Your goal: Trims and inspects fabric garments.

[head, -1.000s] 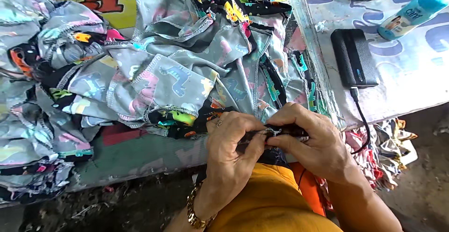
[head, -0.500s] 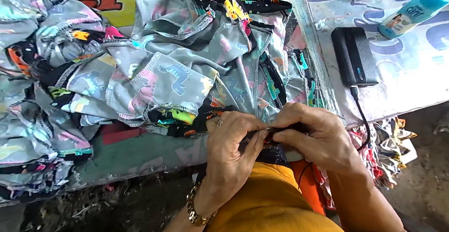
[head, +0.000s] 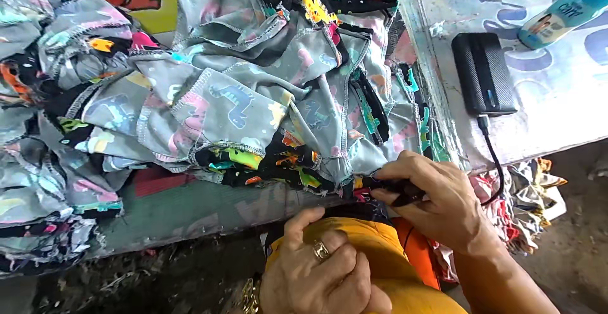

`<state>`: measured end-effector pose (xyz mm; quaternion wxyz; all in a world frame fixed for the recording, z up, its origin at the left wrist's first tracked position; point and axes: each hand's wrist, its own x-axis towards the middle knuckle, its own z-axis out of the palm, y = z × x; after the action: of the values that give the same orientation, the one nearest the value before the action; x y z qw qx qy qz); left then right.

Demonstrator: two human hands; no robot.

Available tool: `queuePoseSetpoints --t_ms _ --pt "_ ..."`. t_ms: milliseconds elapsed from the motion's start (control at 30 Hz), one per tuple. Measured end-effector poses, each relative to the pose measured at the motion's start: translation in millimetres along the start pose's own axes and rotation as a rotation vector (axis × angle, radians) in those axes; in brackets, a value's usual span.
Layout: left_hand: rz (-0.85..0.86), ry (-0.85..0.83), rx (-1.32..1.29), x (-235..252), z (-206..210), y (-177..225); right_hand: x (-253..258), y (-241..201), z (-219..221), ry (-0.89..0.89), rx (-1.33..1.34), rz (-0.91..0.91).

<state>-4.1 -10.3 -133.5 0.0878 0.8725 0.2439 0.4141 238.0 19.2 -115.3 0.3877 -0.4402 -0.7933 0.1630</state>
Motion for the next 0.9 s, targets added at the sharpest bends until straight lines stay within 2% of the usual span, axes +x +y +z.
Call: queuePoseSetpoints --t_ms 100,233,367,533,667,767,900 --pt "-0.046 0.029 -0.003 4 -5 2 4 -1 2 0.055 -0.004 -0.054" --pt "-0.191 0.159 0.149 26 7 -7 12 1 10 -0.008 -0.158 -0.108" --pt "-0.336 0.087 0.22 46 17 -16 16 2 0 0.038 0.027 -0.066" --pt "-0.359 0.114 0.156 49 15 -19 21 7 -13 0.077 0.118 -0.109" --pt "-0.26 0.202 0.19 49 14 -21 24 11 -3 0.073 0.195 -0.118" --pt "-0.271 0.234 -0.049 53 12 -19 32 12 1 0.058 0.323 -0.066" --pt "-0.608 0.354 -0.617 70 4 -22 38 16 -4 0.001 0.589 0.026"
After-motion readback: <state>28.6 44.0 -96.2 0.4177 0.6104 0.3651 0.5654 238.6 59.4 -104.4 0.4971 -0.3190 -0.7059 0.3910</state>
